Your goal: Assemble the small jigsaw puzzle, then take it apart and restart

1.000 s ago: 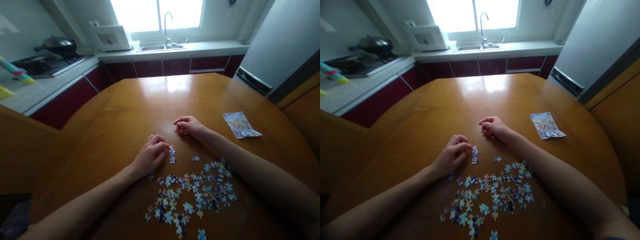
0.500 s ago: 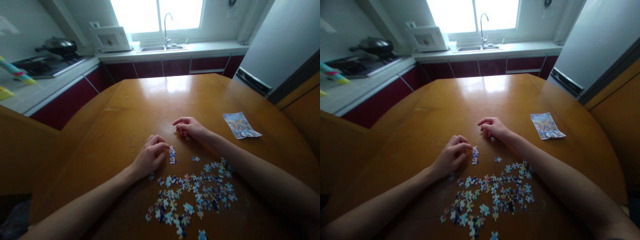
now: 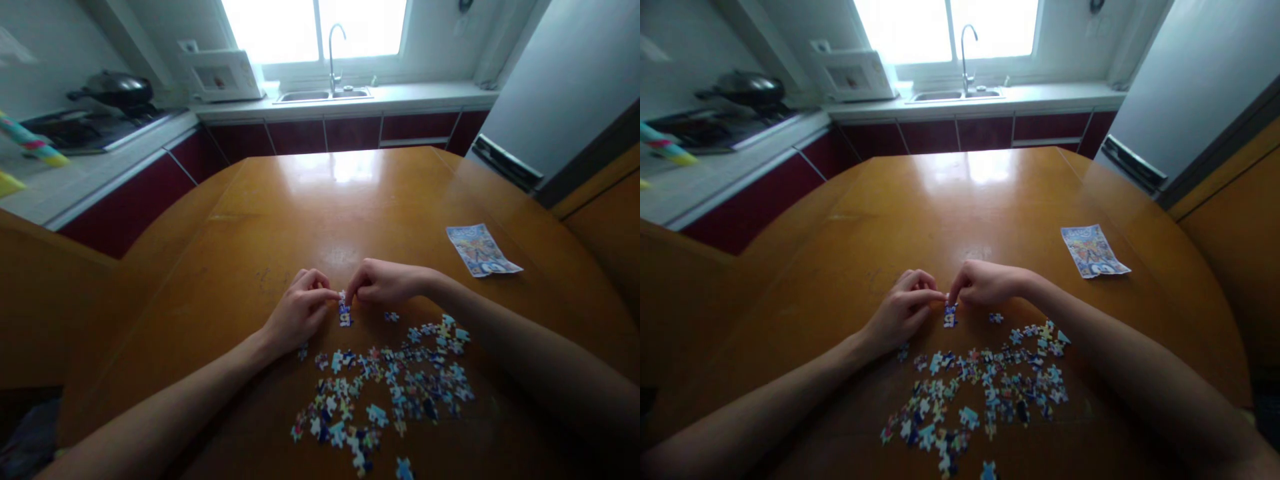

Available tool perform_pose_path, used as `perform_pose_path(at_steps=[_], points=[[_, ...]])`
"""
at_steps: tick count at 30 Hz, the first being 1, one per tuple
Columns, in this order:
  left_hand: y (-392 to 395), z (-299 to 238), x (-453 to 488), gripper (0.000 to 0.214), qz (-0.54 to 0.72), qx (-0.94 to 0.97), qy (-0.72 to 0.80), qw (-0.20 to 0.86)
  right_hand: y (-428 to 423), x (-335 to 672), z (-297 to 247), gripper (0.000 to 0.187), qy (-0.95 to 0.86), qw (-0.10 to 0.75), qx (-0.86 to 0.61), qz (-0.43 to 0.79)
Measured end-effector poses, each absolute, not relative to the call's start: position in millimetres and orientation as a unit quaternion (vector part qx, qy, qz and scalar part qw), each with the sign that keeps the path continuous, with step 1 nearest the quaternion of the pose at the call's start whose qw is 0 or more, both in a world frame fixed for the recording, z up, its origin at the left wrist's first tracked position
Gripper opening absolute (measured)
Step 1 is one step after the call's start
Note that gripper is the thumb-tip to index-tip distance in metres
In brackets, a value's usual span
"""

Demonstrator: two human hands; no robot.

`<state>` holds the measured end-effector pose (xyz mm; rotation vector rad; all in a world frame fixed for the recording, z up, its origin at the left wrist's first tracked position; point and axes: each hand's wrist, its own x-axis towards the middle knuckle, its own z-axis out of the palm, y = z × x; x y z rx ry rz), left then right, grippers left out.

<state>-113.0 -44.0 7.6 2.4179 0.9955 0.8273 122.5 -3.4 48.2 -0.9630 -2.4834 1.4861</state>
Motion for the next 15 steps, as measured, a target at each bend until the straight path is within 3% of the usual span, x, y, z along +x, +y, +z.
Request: perform_pose_path(at_steps=[7,15], points=[[-43.4,9.4,-112.8,0.026,0.284,0.872,0.346,0.198,-6.2,120.7,48.9,0.042,-0.806,-0.002,-0.325,0.494],[-44.2,7.1,-114.3,0.031,0.283,0.868,0.353,0.206,-13.3,125.7,74.9,0.038,-0.846,0.065,-0.326,0.418]])
